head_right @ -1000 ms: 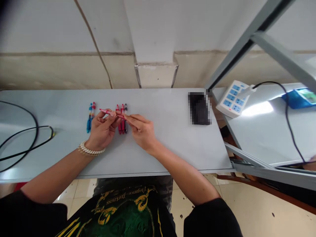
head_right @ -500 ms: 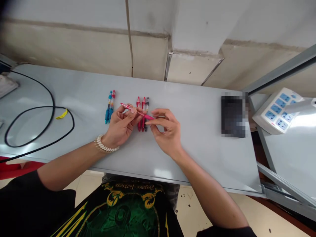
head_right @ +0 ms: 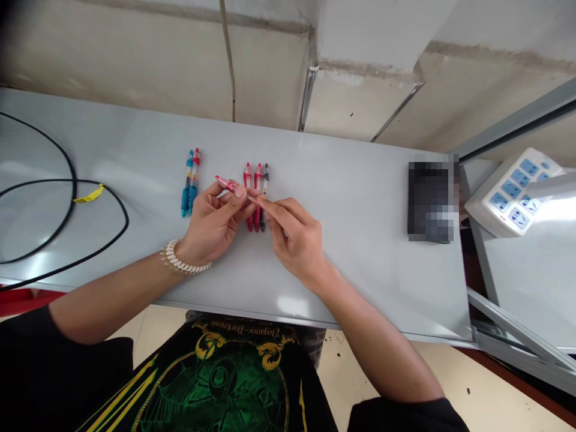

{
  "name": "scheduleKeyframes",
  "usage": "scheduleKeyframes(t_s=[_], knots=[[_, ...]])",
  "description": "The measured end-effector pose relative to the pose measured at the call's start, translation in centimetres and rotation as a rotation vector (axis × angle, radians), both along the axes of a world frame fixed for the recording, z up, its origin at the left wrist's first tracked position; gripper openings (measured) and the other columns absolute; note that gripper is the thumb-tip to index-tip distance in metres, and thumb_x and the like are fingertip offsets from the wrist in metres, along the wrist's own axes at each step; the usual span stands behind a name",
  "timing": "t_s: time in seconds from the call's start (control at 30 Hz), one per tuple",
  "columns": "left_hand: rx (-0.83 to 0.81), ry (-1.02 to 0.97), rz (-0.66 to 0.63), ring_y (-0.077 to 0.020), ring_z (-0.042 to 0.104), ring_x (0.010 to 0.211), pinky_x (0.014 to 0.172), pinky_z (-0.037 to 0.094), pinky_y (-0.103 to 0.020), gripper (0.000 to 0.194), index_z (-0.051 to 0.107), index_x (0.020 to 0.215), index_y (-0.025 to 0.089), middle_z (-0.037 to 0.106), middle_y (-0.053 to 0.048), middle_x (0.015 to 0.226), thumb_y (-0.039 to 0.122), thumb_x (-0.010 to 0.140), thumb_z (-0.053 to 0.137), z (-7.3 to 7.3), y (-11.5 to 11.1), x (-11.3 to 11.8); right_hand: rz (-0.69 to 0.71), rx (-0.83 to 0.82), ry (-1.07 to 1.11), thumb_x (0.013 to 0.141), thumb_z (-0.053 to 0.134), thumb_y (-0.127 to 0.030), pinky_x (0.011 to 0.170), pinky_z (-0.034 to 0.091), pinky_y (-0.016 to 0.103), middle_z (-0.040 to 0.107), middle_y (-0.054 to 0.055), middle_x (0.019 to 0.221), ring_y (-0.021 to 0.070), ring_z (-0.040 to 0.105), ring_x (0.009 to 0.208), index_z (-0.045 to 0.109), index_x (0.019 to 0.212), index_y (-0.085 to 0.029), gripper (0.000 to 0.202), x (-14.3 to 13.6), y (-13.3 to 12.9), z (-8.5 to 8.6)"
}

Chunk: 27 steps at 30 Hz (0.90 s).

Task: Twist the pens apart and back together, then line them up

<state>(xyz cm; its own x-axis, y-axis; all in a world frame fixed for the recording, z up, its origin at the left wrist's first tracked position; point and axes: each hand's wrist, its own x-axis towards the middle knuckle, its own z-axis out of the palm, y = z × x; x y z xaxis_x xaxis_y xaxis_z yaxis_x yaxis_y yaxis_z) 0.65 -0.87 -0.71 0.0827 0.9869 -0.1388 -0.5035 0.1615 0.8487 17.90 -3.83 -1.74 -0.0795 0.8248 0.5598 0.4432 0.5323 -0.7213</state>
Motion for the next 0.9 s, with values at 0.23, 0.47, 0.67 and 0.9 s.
scheduleKeyframes(t_s=[0.23, 0.47, 0.67, 0.9], knots=[[-0.188, -0.089, 0.123, -0.0117, 0.081, 0.103, 0.081, 0.065, -0.009, 0.017, 0.071, 0.086, 0.018, 0.079, 0.000, 0.091, 0.024, 0.100, 0.077, 0.4, 1.8, -1.4, -0.058, -0.045, 0.098, 0.107, 0.060, -0.025, 0.066, 0.058, 0.031, 0.077, 0.003, 0.090, 0.0150, 0.069, 0.075, 0.080, 0.110, -0.026, 0.020, 1.3, -0.3, 2.2], [-0.151, -0.063, -0.006, -0.0127, 0.081, 0.098, 0.081, 0.067, -0.012, 0.018, 0.071, 0.095, 0.018, 0.081, -0.001, 0.096, 0.032, 0.097, 0.082, 0.7, 0.8, -1.2, 0.020, 0.014, 0.078, 0.106, 0.060, -0.020, 0.062, 0.056, 0.029, 0.076, 0.002, 0.088, 0.0132, 0.067, 0.072, 0.079, 0.111, -0.026, 0.021, 0.4, -0.7, 1.9], [0.034, 0.003, -0.028, -0.0172, 0.083, 0.089, 0.079, 0.068, -0.020, 0.038, 0.063, 0.096, 0.020, 0.082, -0.001, 0.090, 0.031, 0.082, 0.096, 0.8, -0.4, 0.0, -0.042, 0.094, -0.036, 0.106, 0.061, -0.017, 0.071, 0.062, 0.030, 0.074, 0.005, 0.100, 0.0156, 0.072, 0.087, 0.074, 0.115, -0.026, 0.018, -0.1, -0.6, 0.9], [-0.025, 0.005, -0.045, -0.0198, 0.083, 0.099, 0.085, 0.068, -0.024, 0.038, 0.063, 0.097, 0.020, 0.082, -0.003, 0.097, 0.031, 0.082, 0.096, 0.1, -0.9, 0.7, -0.025, -0.012, -0.008, 0.103, 0.065, -0.024, 0.077, 0.067, 0.037, 0.059, 0.011, 0.131, 0.0185, 0.071, 0.093, 0.056, 0.137, -0.026, 0.035, 0.2, -0.9, 0.4]])
